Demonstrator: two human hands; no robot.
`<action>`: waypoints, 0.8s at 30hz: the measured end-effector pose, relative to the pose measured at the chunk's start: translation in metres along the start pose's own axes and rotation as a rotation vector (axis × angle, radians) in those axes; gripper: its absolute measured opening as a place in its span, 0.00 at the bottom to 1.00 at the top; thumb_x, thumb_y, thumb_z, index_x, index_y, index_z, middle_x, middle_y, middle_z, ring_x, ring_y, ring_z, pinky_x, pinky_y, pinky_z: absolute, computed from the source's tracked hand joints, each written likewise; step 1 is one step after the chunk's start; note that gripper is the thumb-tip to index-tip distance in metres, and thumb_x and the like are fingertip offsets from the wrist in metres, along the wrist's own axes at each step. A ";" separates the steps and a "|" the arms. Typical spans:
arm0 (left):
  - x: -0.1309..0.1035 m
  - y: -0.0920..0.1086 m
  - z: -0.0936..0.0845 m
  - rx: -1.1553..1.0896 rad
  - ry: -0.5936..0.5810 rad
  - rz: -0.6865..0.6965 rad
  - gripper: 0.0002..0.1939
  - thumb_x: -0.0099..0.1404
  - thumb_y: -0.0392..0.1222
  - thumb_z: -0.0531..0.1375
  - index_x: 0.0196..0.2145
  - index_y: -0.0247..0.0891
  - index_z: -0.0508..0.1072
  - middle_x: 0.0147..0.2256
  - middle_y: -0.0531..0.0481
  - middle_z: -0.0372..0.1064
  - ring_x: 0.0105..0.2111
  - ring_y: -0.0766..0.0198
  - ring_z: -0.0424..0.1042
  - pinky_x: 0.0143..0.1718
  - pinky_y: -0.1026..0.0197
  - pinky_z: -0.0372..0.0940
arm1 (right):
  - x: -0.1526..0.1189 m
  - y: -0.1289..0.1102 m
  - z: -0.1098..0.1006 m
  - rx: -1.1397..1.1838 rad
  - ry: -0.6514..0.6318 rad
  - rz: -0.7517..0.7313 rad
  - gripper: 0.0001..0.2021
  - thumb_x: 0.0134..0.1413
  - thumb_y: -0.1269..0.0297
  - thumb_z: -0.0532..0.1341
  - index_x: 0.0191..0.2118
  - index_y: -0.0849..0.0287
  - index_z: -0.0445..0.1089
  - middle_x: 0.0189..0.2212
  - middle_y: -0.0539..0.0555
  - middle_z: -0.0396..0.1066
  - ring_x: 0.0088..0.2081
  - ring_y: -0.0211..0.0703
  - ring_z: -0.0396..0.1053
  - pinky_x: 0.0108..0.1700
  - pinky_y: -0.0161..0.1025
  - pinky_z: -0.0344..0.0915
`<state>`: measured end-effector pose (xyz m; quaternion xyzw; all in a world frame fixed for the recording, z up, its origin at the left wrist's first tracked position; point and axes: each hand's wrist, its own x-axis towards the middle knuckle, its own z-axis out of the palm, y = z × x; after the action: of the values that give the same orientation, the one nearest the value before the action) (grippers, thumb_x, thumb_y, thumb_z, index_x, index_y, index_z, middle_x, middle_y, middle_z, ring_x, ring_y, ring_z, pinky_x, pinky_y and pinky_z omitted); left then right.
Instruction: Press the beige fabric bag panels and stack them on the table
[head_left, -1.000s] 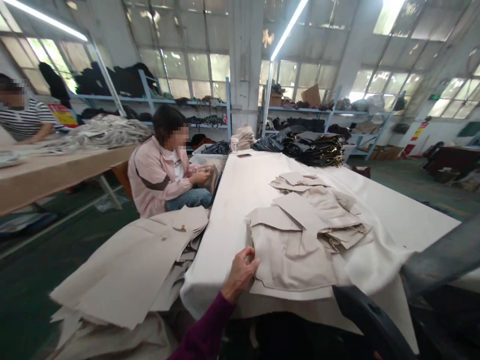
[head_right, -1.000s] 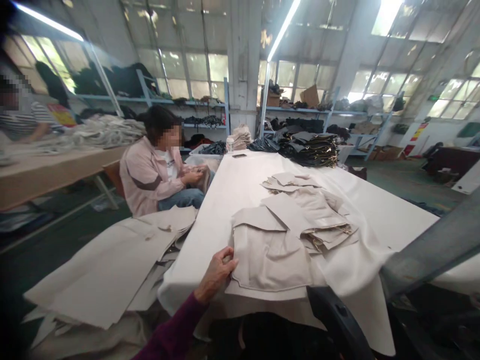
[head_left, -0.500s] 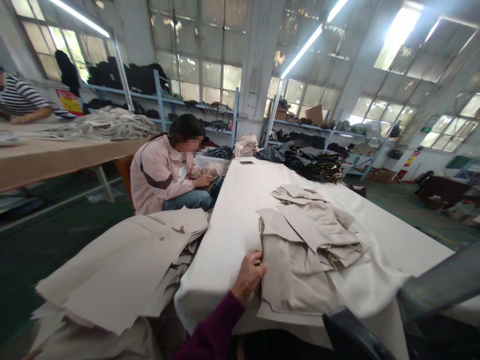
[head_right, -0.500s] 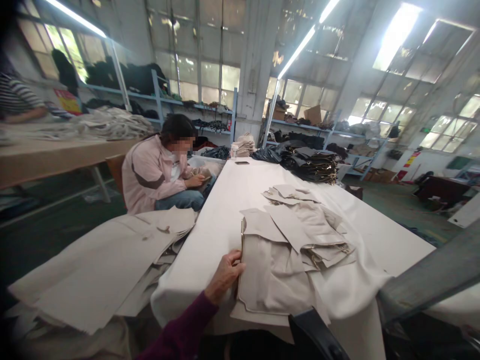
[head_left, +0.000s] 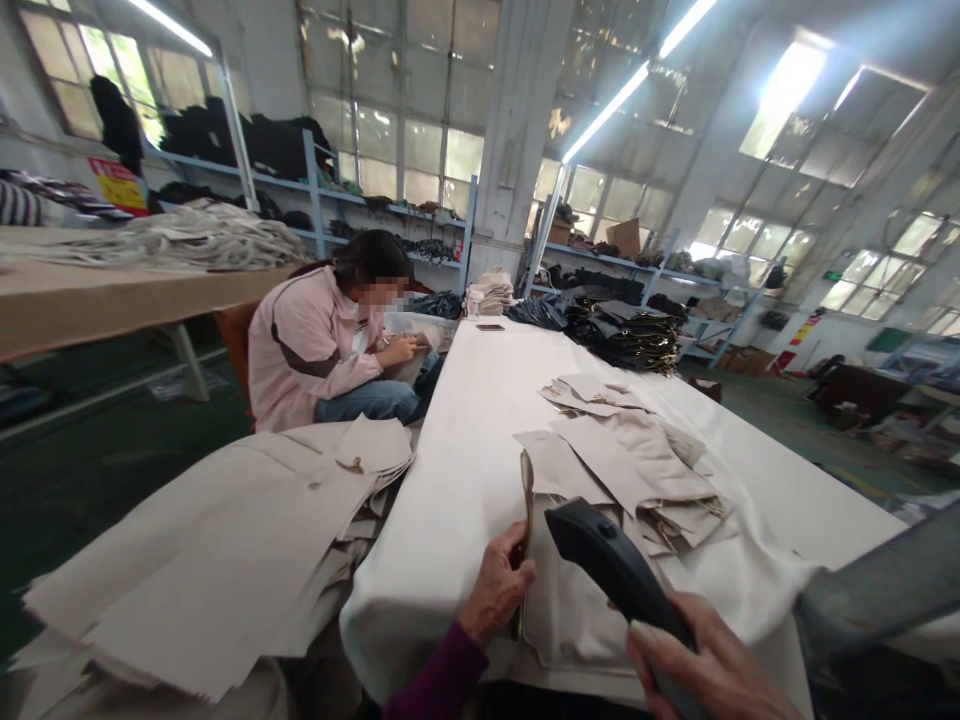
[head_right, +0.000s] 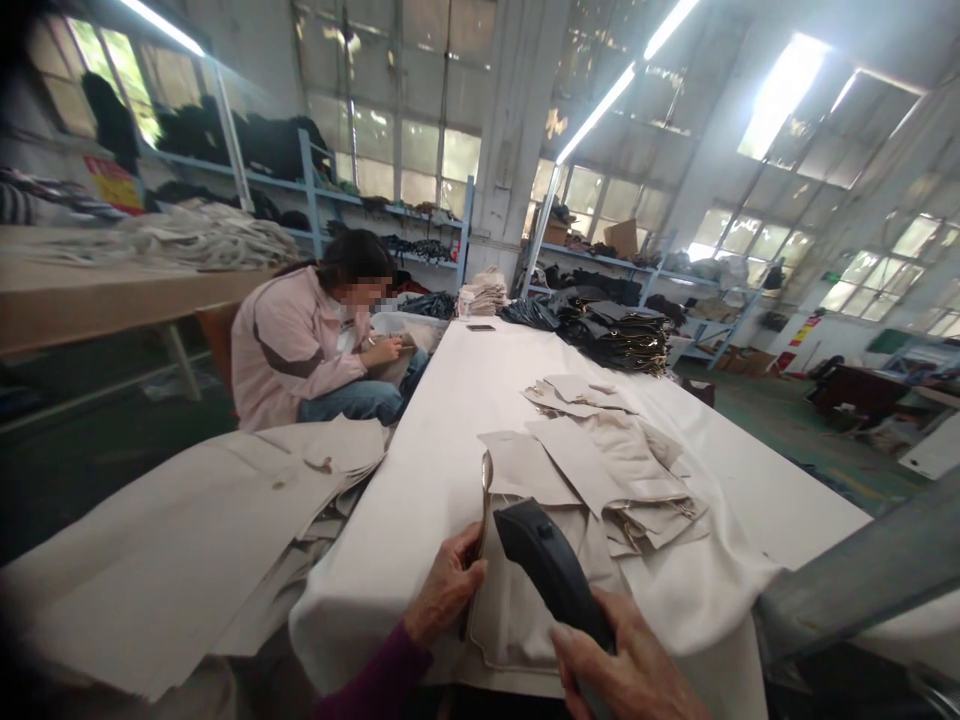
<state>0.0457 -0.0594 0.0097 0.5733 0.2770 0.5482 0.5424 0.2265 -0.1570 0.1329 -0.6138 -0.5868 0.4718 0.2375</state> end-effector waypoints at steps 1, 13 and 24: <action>0.000 -0.001 -0.001 -0.004 -0.008 0.012 0.20 0.55 0.33 0.55 0.46 0.34 0.73 0.43 0.44 0.71 0.43 0.55 0.68 0.47 0.58 0.62 | 0.008 -0.004 0.003 0.023 -0.044 -0.011 0.16 0.55 0.51 0.55 0.26 0.59 0.63 0.13 0.45 0.62 0.15 0.32 0.59 0.18 0.29 0.59; -0.002 -0.007 -0.002 0.060 0.015 -0.076 0.25 0.50 0.27 0.51 0.46 0.35 0.72 0.39 0.47 0.71 0.40 0.58 0.68 0.42 0.61 0.62 | 0.050 -0.021 -0.002 0.252 0.004 -0.159 0.19 0.51 0.47 0.60 0.26 0.60 0.62 0.17 0.46 0.62 0.12 0.31 0.57 0.14 0.30 0.58; 0.054 -0.013 -0.050 0.725 0.193 0.089 0.05 0.58 0.36 0.55 0.33 0.38 0.70 0.31 0.49 0.62 0.32 0.61 0.63 0.37 0.59 0.59 | 0.036 0.034 -0.013 0.179 -0.013 0.004 0.24 0.51 0.40 0.56 0.25 0.59 0.61 0.11 0.45 0.59 0.12 0.33 0.57 0.16 0.31 0.59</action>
<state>0.0157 0.0095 0.0064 0.6850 0.4778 0.4891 0.2515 0.2493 -0.1267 0.0989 -0.5881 -0.5425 0.5267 0.2870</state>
